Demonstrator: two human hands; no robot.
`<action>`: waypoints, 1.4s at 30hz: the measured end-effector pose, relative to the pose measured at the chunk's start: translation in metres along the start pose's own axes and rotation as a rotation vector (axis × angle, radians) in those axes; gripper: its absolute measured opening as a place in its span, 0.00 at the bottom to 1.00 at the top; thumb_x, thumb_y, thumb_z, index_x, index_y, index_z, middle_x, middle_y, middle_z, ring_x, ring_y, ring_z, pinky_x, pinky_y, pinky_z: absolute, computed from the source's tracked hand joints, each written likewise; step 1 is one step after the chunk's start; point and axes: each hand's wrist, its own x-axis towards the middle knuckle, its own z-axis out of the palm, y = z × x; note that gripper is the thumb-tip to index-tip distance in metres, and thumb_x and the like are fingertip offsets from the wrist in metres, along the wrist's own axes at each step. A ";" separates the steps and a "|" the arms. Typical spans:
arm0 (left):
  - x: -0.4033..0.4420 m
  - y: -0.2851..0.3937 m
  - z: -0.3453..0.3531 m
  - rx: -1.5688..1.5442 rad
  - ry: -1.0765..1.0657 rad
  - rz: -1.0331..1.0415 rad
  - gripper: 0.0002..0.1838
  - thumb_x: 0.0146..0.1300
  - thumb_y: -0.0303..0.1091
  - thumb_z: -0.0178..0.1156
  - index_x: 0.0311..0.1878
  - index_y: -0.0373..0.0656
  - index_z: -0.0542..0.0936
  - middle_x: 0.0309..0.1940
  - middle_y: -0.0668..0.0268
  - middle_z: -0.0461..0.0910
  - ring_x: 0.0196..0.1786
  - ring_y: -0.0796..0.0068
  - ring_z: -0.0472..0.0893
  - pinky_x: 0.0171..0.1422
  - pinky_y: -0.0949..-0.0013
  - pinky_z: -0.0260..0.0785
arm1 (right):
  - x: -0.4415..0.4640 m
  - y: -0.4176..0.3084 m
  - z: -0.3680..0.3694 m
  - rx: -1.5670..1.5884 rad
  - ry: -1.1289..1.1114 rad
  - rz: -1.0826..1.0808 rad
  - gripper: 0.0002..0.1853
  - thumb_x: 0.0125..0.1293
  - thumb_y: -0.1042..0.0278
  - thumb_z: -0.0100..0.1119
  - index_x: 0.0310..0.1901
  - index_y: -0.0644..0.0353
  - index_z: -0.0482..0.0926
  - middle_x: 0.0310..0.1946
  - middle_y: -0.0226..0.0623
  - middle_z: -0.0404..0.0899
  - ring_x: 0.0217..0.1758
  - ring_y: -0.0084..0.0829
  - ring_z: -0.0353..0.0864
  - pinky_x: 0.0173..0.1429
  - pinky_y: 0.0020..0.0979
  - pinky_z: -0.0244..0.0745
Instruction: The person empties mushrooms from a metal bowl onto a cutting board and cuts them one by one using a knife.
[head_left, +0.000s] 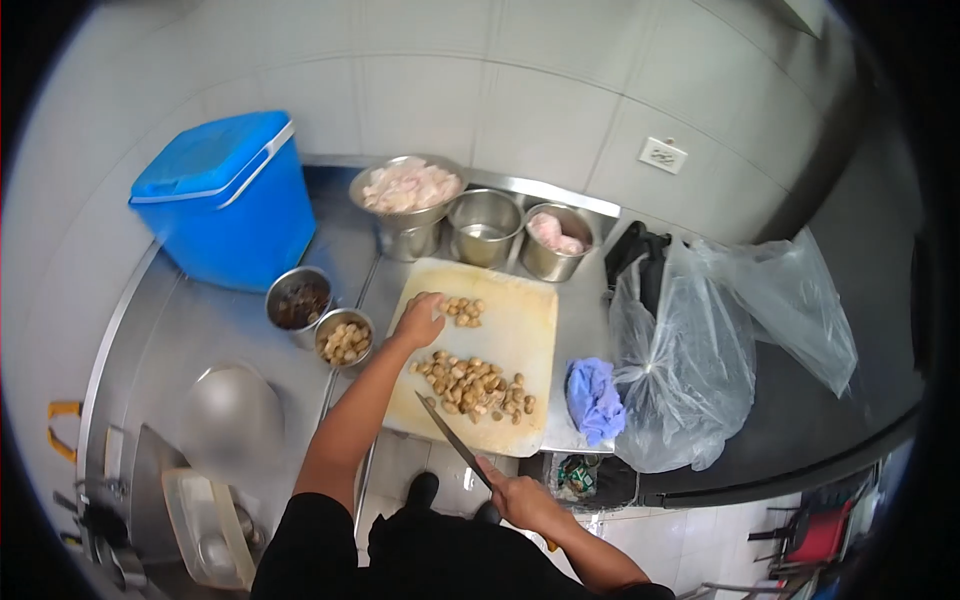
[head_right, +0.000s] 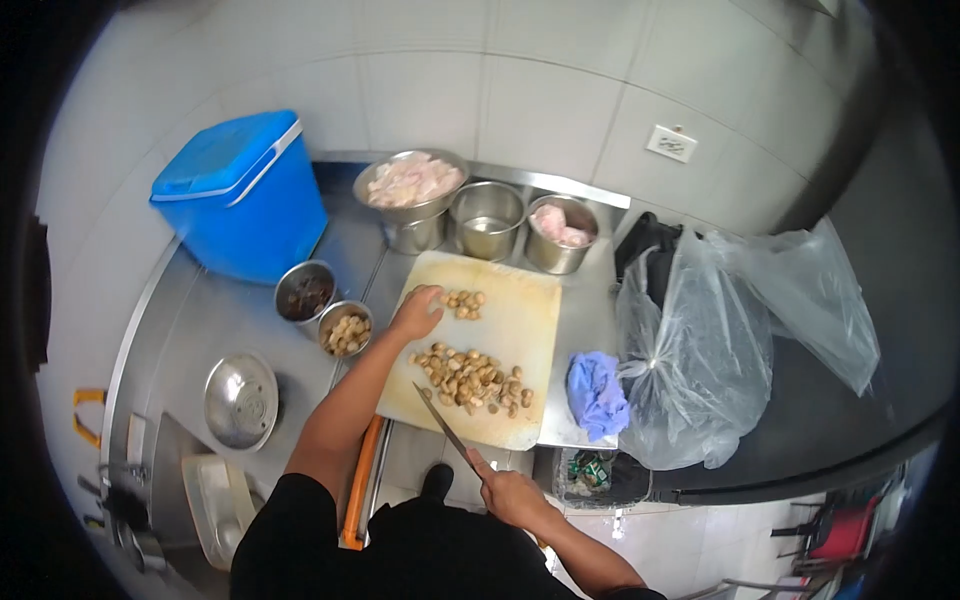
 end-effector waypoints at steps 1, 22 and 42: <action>0.008 -0.010 0.011 0.061 0.042 0.008 0.17 0.60 0.27 0.65 0.54 0.39 0.81 0.51 0.49 0.80 0.59 0.47 0.78 0.65 0.52 0.71 | 0.000 -0.002 -0.005 -0.017 -0.017 0.037 0.40 0.69 0.68 0.53 0.81 0.42 0.51 0.29 0.61 0.83 0.33 0.63 0.83 0.44 0.57 0.79; -0.150 0.060 -0.062 -0.380 -0.067 -0.184 0.12 0.61 0.28 0.69 0.47 0.39 0.80 0.38 0.63 0.79 0.36 0.74 0.77 0.41 0.70 0.73 | 0.006 0.020 0.001 0.112 0.117 -0.051 0.34 0.70 0.70 0.51 0.78 0.50 0.59 0.30 0.64 0.81 0.35 0.62 0.83 0.47 0.54 0.78; -0.195 0.054 -0.035 -0.164 0.083 0.074 0.08 0.64 0.24 0.66 0.45 0.36 0.81 0.42 0.60 0.80 0.41 0.66 0.84 0.47 0.67 0.78 | -0.013 0.001 -0.008 -0.027 0.026 -0.053 0.34 0.72 0.68 0.51 0.79 0.51 0.58 0.28 0.63 0.81 0.33 0.63 0.82 0.46 0.56 0.77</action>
